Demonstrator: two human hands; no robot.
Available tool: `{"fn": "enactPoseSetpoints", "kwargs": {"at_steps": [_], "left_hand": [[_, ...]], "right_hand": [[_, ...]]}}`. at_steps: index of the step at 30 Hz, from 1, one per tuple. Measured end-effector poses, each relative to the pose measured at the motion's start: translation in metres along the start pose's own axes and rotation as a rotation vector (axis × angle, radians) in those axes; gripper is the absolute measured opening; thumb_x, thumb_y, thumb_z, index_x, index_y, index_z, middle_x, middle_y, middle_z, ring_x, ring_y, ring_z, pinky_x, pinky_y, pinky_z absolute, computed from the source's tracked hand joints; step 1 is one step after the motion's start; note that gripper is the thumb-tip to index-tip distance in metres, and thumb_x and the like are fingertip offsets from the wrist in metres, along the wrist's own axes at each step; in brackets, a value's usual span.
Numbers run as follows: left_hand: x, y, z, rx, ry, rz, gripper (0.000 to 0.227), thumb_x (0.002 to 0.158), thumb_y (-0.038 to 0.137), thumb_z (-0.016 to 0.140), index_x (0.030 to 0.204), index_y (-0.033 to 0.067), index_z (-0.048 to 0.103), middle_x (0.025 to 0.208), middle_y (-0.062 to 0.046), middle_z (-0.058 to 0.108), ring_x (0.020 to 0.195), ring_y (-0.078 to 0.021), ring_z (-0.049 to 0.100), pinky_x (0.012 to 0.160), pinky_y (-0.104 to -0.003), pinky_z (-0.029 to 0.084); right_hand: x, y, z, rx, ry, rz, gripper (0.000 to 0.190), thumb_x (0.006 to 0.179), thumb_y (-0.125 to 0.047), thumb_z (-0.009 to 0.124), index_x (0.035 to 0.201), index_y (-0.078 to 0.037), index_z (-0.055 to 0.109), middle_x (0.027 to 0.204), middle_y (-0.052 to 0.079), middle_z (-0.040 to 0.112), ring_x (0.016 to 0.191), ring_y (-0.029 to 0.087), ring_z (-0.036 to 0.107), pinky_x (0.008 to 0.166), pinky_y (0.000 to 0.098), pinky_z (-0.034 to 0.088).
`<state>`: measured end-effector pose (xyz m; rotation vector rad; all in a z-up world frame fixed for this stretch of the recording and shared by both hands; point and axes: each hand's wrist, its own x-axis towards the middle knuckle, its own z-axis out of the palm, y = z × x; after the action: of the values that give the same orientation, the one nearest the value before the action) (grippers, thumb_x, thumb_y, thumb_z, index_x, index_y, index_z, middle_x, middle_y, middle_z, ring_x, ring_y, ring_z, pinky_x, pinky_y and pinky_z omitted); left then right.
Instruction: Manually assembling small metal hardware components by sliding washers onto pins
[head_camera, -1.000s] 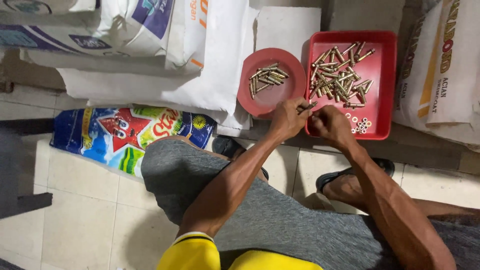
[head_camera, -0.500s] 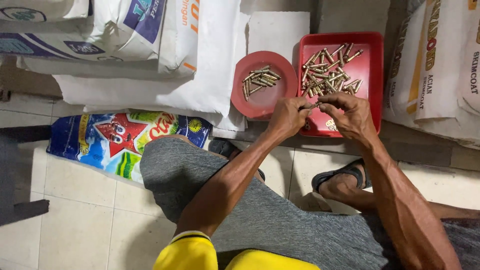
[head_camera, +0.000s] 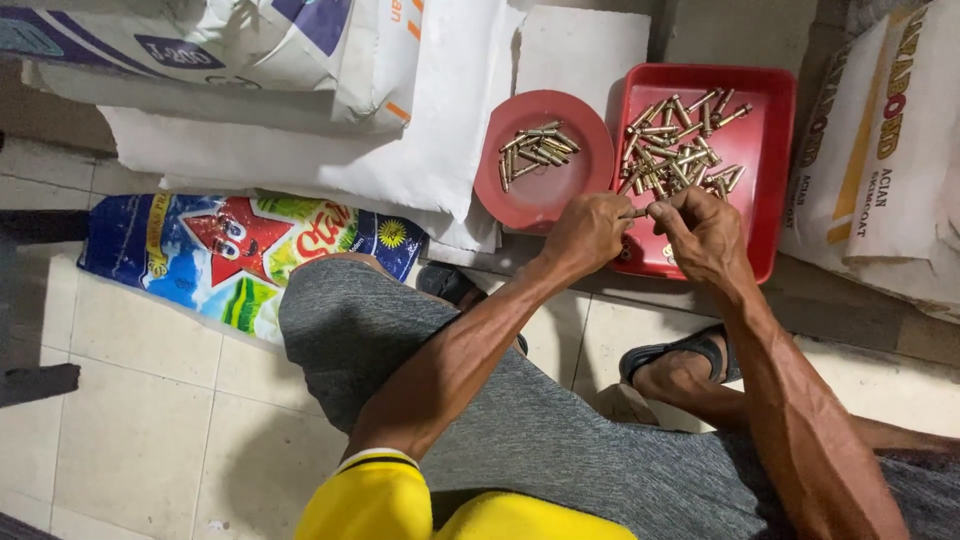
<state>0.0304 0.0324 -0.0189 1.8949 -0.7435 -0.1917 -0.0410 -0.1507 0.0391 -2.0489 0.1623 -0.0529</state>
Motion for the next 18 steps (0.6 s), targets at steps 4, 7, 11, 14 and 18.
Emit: {"fn": "enactPoseSetpoints", "kwargs": {"at_steps": [4, 7, 11, 14, 18], "left_hand": [[-0.001, -0.005, 0.004, -0.017, -0.01, 0.015, 0.019, 0.086, -0.001, 0.064, 0.07, 0.0088, 0.061, 0.061, -0.008, 0.059, 0.061, -0.0273, 0.064, 0.051, -0.032, 0.05], [0.001, 0.006, -0.005, -0.038, -0.001, 0.005, 0.015, 0.086, 0.0, 0.064, 0.073, 0.0081, 0.064, 0.062, -0.009, 0.058, 0.061, -0.0312, 0.063, 0.051, -0.035, 0.05], [0.003, 0.007, -0.004, -0.12, 0.075, -0.075, 0.01, 0.087, 0.001, 0.067, 0.08, 0.0078, 0.07, 0.067, -0.014, 0.067, 0.068, -0.0344, 0.07, 0.059, -0.038, 0.056], [0.004, 0.015, -0.01, -0.15, 0.097, -0.083, 0.01, 0.088, 0.001, 0.066, 0.082, 0.0069, 0.071, 0.068, -0.015, 0.068, 0.069, -0.0345, 0.07, 0.061, -0.037, 0.057], [0.002, 0.021, -0.012, -0.152, 0.087, -0.104, 0.009, 0.087, 0.001, 0.067, 0.085, 0.007, 0.073, 0.072, -0.015, 0.072, 0.074, -0.0332, 0.073, 0.064, -0.038, 0.059]], "right_hand": [[0.0, 0.024, 0.0, -0.105, -0.047, 0.026, 0.037, 0.116, -0.026, 0.064, 0.084, -0.007, 0.069, 0.064, 0.014, 0.063, 0.061, 0.022, 0.059, 0.063, 0.0373, 0.049], [0.001, 0.011, -0.001, -0.094, -0.054, 0.24, 0.059, 0.119, -0.05, 0.049, 0.073, -0.019, 0.07, 0.064, 0.006, 0.064, 0.068, 0.023, 0.061, 0.08, 0.042, 0.048], [-0.001, -0.024, -0.001, 0.064, 0.063, 0.119, 0.056, 0.122, -0.047, 0.044, 0.089, -0.013, 0.072, 0.069, 0.008, 0.062, 0.072, 0.018, 0.059, 0.082, 0.0357, 0.047], [-0.005, 0.004, 0.0, 0.073, 0.041, 0.117, 0.065, 0.122, -0.052, 0.04, 0.08, -0.015, 0.073, 0.064, 0.006, 0.062, 0.067, 0.017, 0.059, 0.08, 0.0314, 0.045], [-0.005, -0.053, 0.004, 0.22, 0.049, 0.086, 0.057, 0.122, -0.041, 0.041, 0.085, -0.011, 0.07, 0.069, 0.007, 0.062, 0.073, 0.016, 0.06, 0.08, 0.0304, 0.045]]}}
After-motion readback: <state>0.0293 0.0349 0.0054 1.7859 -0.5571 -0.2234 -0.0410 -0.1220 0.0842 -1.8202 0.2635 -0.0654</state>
